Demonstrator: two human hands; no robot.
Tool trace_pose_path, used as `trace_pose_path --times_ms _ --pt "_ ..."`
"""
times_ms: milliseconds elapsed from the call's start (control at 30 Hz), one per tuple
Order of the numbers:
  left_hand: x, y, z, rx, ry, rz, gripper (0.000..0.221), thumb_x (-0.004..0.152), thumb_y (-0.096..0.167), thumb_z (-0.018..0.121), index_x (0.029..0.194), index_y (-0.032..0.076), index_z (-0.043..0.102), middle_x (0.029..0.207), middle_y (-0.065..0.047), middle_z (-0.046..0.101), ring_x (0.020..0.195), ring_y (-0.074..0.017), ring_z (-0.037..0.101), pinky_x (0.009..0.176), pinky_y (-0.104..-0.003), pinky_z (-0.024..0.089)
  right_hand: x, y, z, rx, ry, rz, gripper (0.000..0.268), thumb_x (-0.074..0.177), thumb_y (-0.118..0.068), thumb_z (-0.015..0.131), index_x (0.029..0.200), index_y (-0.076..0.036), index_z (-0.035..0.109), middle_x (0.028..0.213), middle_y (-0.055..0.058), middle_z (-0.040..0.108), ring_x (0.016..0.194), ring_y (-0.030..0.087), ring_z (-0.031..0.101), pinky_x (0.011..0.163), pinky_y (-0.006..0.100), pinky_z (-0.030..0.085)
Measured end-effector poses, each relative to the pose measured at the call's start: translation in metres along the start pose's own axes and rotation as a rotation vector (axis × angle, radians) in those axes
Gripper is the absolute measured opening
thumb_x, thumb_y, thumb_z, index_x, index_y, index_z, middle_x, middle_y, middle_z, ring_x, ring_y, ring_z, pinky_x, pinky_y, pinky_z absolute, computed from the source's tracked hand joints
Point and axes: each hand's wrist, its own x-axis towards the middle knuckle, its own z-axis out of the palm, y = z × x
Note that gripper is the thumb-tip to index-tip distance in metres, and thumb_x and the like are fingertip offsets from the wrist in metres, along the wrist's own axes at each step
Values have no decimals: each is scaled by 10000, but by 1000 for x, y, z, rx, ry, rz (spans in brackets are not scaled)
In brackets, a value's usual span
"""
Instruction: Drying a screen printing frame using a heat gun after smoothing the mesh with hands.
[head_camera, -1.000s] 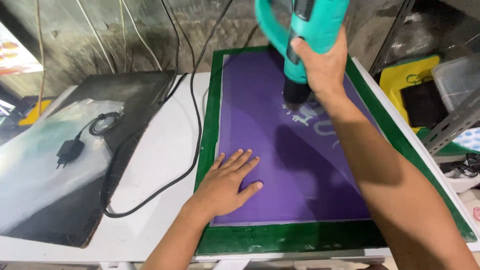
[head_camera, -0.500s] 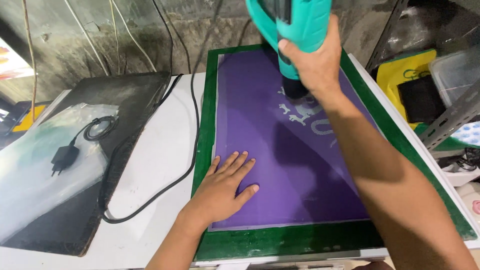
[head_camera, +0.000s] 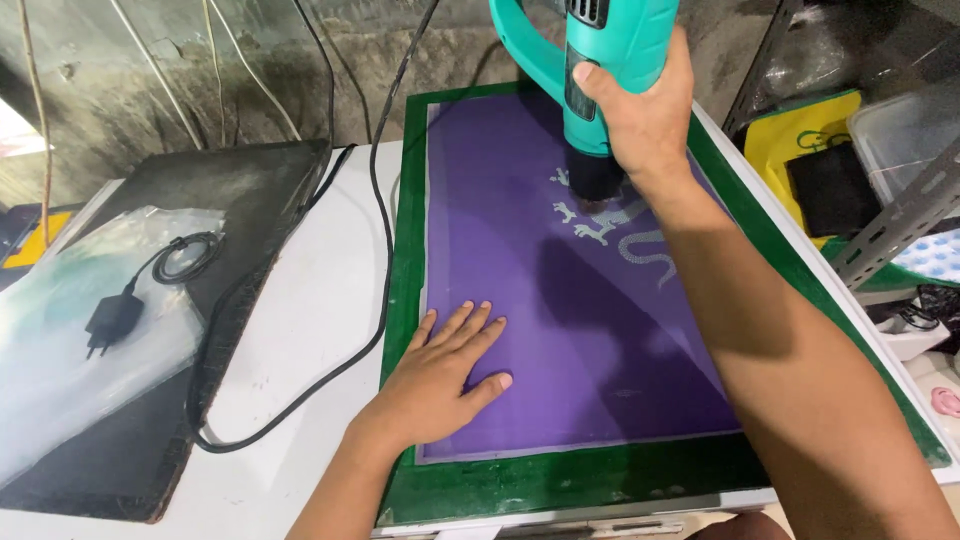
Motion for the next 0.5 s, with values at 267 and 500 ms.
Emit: trace_pose_path --times_ms 267,500 --pt "-2 1 -1 46 -83 2 766 1025 584 343 1643 182 133 1729 -49 50 1586 -202 -70 1232 -481 -137 -1 24 11 69 35 71 451 900 -234 842 1247 -98 588 1136 91 728 1016 247 716 872 398 617" --pt "-2 0 1 50 -115 2 785 1030 598 349 1645 176 105 1735 -41 -8 1580 -198 -114 1219 -482 -174 20 41 23 15 62 191 428 863 -345 815 1189 -141 627 1070 54 747 963 219 736 827 389 643"
